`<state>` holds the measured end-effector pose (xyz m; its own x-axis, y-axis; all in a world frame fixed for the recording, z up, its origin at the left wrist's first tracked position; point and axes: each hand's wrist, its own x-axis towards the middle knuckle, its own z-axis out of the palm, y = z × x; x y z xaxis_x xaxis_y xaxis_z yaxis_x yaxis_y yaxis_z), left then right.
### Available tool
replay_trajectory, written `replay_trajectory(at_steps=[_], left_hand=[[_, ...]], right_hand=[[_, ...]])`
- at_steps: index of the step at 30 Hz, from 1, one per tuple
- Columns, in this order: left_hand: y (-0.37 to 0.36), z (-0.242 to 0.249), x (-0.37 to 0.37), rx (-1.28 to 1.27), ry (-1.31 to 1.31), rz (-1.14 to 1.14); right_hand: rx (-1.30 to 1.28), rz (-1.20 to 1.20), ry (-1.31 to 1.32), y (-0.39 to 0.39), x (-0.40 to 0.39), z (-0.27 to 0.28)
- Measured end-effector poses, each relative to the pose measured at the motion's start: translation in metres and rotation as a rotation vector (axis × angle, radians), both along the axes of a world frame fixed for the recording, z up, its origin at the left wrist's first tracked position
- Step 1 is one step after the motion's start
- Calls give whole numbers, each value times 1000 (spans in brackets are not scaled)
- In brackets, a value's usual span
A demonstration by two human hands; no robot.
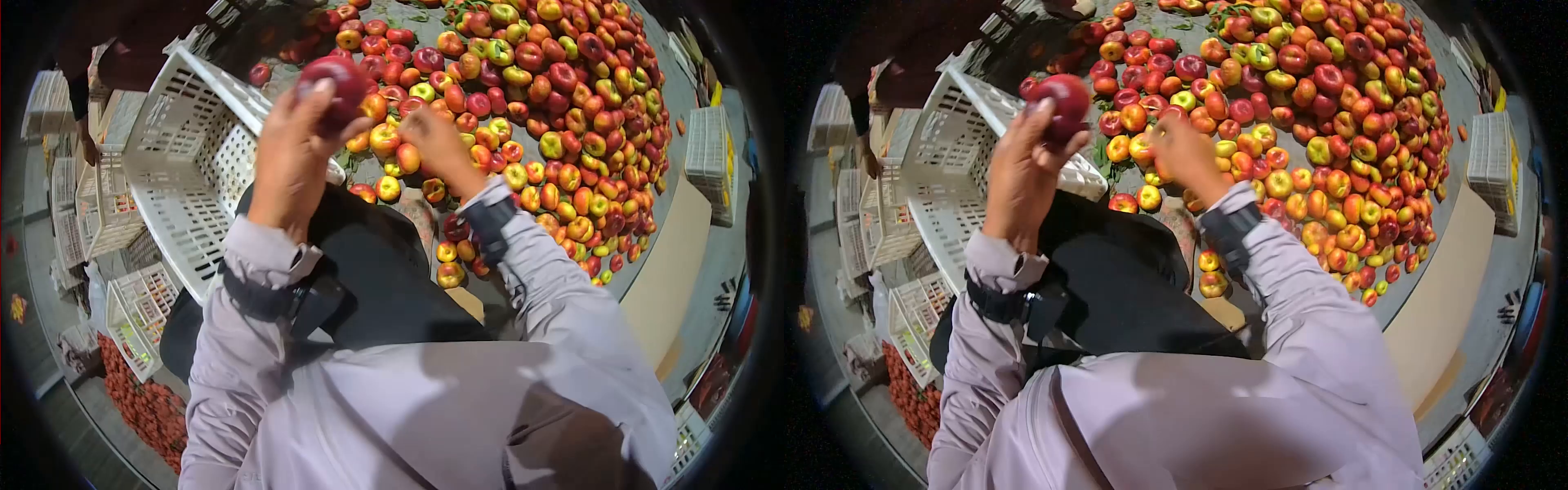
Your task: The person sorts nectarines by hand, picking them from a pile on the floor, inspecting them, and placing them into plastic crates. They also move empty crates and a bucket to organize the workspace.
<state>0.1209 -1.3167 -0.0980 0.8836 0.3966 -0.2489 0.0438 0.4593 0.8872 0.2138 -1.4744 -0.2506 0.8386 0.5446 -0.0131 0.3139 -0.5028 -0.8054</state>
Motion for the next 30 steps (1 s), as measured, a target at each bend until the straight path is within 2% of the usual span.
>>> replay_trajectory(at_steps=[1, 3, 7, 8, 13, 15, 16, 17, 19, 20, 23, 24, 25, 27, 30], left_hand=[[4, -5, -2, -14, -35, 75], [3, -5, -3, -37, -3, 104], [0, -9, 2, -10, 46, 191], [1, -9, 3, -3, 55, 175], [-1, -13, 11, -99, 121, 112], [-2, -13, 13, -89, 113, 76], [-2, -13, 14, -72, 102, 37], [-1, -14, 14, -74, 102, 44], [2, -17, 13, -122, 175, 62], [1, -18, 13, -127, 173, 60], [2, -16, 15, -188, 139, 54], [1, -16, 16, -218, 144, 25], [1, -15, 16, -247, 151, -4], [1, -17, 16, -227, 167, -32], [0, -19, 18, -197, 217, -85]], right_hand=[[-66, 159, -4, 5, -19, -21], [-3, 436, -433, 19, -51, -79], [16, 752, -518, 64, -81, -161], [-146, 813, -488, 63, -80, -168], [-204, 905, -489, 47, -71, -182], [-125, 817, -500, 44, -73, -185], [-87, 743, -604, 42, -72, -186], [-85, 749, -604, 41, -68, -181], [-37, 595, -598, 37, -54, -162], [-129, 602, -607, 31, -46, -138], [-264, 587, -641, 7, -38, -118], [-242, 562, -709, -4, -38, -112], [-99, 512, -677, -15, -33, -114], [-275, 333, -555, -50, -22, -96], [-284, -58, -487, -93, -7, -83]])
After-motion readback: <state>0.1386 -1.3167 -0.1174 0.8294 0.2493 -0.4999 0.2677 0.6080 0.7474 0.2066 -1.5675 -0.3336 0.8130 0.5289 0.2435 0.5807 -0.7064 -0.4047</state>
